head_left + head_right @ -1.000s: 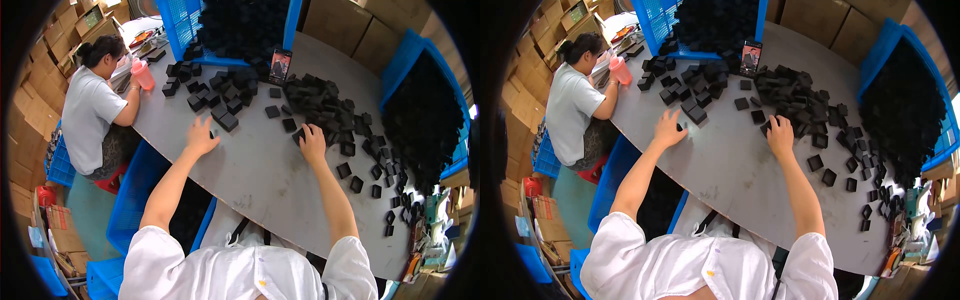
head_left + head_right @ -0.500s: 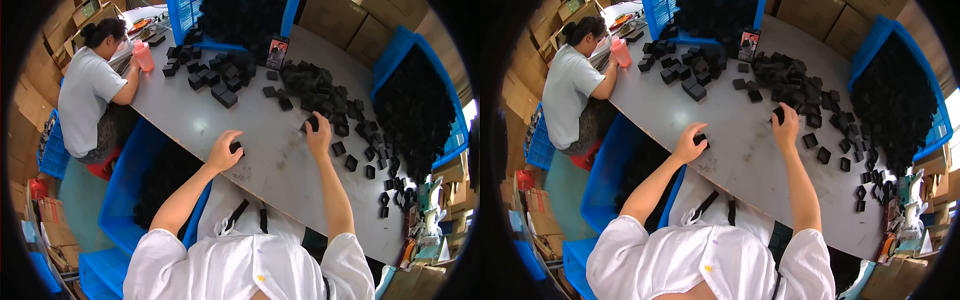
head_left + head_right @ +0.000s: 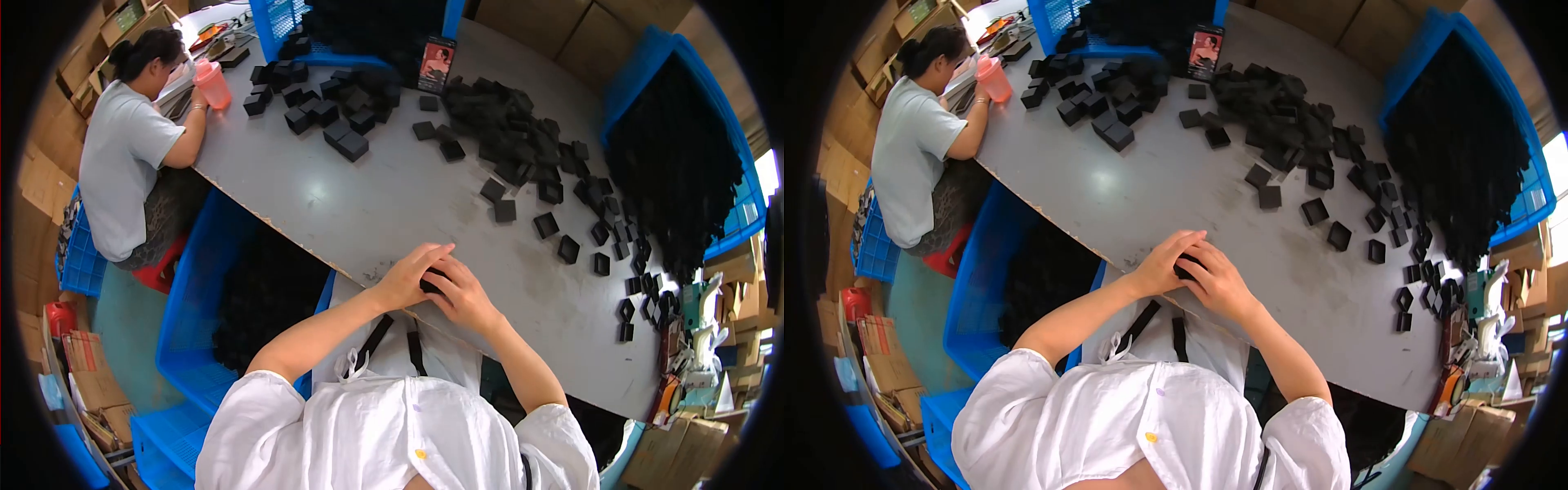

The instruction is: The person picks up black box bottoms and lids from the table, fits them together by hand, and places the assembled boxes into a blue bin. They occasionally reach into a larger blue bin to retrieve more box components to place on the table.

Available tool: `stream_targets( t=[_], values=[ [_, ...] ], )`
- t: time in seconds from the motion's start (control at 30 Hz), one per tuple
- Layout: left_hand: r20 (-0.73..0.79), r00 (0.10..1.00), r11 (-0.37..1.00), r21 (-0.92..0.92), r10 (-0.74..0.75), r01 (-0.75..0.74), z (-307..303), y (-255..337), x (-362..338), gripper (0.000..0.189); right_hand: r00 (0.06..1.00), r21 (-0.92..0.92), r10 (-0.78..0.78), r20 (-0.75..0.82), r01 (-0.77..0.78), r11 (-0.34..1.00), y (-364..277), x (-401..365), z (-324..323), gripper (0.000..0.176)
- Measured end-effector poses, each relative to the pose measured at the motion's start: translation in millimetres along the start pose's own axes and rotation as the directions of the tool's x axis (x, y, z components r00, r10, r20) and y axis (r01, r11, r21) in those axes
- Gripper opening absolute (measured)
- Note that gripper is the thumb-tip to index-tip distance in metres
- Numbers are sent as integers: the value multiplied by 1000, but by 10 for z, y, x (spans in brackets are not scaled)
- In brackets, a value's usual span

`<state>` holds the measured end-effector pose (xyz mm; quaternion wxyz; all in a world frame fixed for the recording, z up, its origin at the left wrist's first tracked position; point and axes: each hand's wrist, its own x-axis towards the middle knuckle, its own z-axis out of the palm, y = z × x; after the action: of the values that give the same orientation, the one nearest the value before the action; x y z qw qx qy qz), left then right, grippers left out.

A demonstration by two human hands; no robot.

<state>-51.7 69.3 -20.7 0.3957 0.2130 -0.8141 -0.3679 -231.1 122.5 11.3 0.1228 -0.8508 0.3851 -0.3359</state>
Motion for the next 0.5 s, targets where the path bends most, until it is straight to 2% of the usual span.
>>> stream_targets(
  t=[0.03,0.1,0.2,0.27,0.33,0.37,0.4,0.43,0.47,0.5],
  values=[
    [-2,999,999,24,44,-44,24,5,9,91,1000,-40,-27,-13,26,999,-10,-75,23,47],
    [23,996,996,17,87,-87,64,36,35,93,999,-74,31,14,-30,997,9,-179,0,48],
    [87,994,998,13,67,-68,69,16,12,92,992,-133,114,51,-107,985,-33,-281,20,49],
    [135,991,999,-37,-11,16,51,30,14,90,987,-156,148,61,-137,978,-47,-298,-31,49],
    [129,992,998,-61,14,-6,39,68,36,87,982,6,164,95,-165,986,-6,-251,-161,48],
    [142,989,999,0,34,-35,32,85,42,86,990,-63,143,11,-142,988,123,-257,-304,46],
    [148,987,996,67,55,-65,9,103,60,84,956,-143,242,-166,-267,953,318,-253,-418,44],
    [145,988,997,47,60,-68,-22,158,69,73,885,-191,315,-343,-394,899,539,-257,-511,43],
    [134,989,996,61,59,-67,-40,146,77,73,817,-292,348,-459,-509,810,772,-246,-647,41],
    [190,976,990,68,105,-120,-38,117,70,67,738,-367,357,-573,-620,693,1005,-281,-782,39]
  ],
)
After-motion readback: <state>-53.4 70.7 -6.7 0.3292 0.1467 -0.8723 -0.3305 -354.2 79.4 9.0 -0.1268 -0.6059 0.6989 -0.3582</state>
